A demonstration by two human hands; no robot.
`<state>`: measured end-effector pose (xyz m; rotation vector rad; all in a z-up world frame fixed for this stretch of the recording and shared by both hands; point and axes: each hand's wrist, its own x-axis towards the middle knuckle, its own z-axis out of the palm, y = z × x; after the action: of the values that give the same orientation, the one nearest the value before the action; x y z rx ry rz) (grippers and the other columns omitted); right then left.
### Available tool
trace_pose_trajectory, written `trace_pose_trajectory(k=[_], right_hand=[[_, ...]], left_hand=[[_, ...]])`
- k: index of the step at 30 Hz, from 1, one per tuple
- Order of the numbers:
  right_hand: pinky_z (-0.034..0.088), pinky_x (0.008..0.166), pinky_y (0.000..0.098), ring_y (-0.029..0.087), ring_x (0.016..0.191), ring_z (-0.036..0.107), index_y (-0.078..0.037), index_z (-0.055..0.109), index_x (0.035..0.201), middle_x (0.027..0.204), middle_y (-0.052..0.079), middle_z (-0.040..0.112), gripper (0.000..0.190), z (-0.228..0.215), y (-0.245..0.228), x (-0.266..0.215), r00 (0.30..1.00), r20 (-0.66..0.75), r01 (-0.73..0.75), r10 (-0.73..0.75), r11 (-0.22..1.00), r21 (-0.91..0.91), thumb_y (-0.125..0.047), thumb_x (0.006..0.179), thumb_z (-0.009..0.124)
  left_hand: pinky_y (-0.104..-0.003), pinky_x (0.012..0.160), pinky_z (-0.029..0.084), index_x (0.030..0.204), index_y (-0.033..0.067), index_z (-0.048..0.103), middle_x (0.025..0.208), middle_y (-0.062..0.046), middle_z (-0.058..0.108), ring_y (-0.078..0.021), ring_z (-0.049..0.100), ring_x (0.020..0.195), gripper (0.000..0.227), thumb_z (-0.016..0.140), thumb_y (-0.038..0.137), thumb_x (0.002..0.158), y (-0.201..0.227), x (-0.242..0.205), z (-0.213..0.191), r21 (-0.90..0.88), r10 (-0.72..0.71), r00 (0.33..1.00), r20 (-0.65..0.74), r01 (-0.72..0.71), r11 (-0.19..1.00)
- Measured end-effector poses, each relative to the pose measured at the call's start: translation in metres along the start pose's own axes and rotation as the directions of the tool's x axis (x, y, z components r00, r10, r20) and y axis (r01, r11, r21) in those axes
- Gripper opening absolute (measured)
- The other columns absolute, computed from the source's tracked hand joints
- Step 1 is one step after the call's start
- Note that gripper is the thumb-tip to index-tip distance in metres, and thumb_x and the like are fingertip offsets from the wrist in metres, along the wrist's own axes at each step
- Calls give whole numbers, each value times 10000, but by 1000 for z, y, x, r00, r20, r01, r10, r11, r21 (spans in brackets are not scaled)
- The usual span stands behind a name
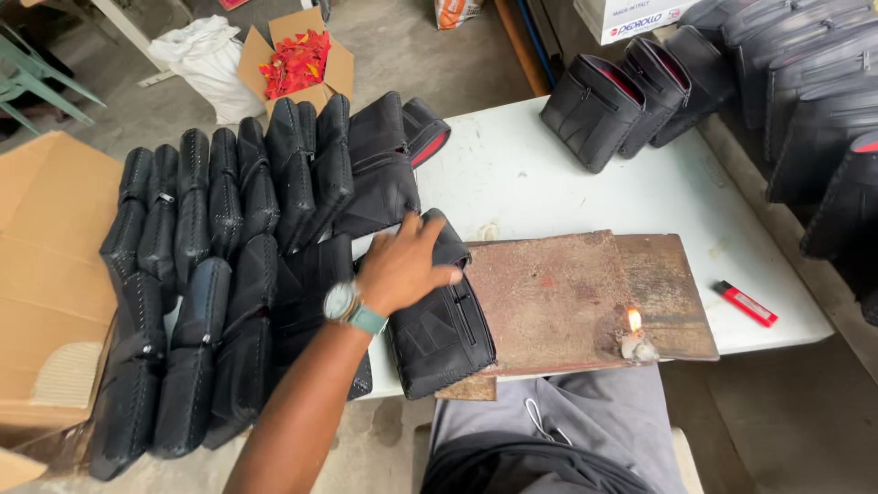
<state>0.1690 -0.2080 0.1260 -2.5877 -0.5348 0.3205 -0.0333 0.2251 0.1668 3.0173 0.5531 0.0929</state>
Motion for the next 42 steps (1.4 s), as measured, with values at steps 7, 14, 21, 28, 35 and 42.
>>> trace_pose_trajectory(k=[7, 14, 21, 28, 35, 42], right_hand=[[519, 1101, 394, 263, 1247, 648, -179, 659, 1395, 1289, 121, 679, 720, 102, -95, -60, 766, 616, -243, -186, 804, 544, -452, 754, 841], [526, 696, 364, 212, 742, 665, -4, 654, 1089, 785, 123, 666, 541, 236, -177, -9, 874, 245, 271, -418, 841, 469, -453, 823, 797], [340, 550, 353, 189, 636, 368, -26, 526, 809, 672, 59, 382, 309, 192, -165, -70, 821, 339, 68, -460, 667, 742, -121, 855, 817], [482, 562, 374, 295, 664, 594, -57, 583, 889, 801, 110, 533, 247, 162, -115, -109, 529, -155, 796, -834, 424, 431, -65, 793, 811], [483, 554, 381, 323, 669, 596, -59, 547, 827, 796, 123, 541, 260, 152, -101, -115, 593, -137, 772, -793, 513, 376, -68, 757, 797], [469, 624, 263, 72, 734, 516, -23, 682, 1055, 832, 17, 614, 196, 128, -123, -113, 769, 214, 173, -602, 519, 837, -191, 967, 730]], left_hand=[[-688, 1116, 270, 1515, 181, 370, 1558, -193, 292, -432, 591, 1192, 928, 800, 510, 762, -27, 2, 60, -74, -177, 981, 73, 183, 980], [-744, 1078, 265, 1479, 167, 451, 1519, -207, 342, -506, 505, 1274, 721, 706, 504, 895, -38, 12, 97, -186, -257, 966, -30, 247, 951], [-749, 1028, 299, 1409, 152, 515, 1506, -202, 351, -490, 498, 1248, 655, 661, 517, 886, -57, 27, 105, -238, -297, 954, 52, 300, 924], [-399, 950, 499, 1097, -77, 651, 994, -204, 581, -305, 549, 959, 637, 446, 526, 1109, -45, -8, 78, -728, -56, 994, 93, 106, 678], [-362, 809, 526, 1162, -24, 698, 982, -58, 718, -152, 657, 897, 474, 762, 358, 888, -10, -94, 34, -905, 382, 922, 62, -110, 412], [-412, 801, 550, 1129, -10, 653, 973, -154, 703, -301, 718, 943, 507, 686, 452, 922, 92, -141, -29, -711, 372, 928, 4, -259, 653]])
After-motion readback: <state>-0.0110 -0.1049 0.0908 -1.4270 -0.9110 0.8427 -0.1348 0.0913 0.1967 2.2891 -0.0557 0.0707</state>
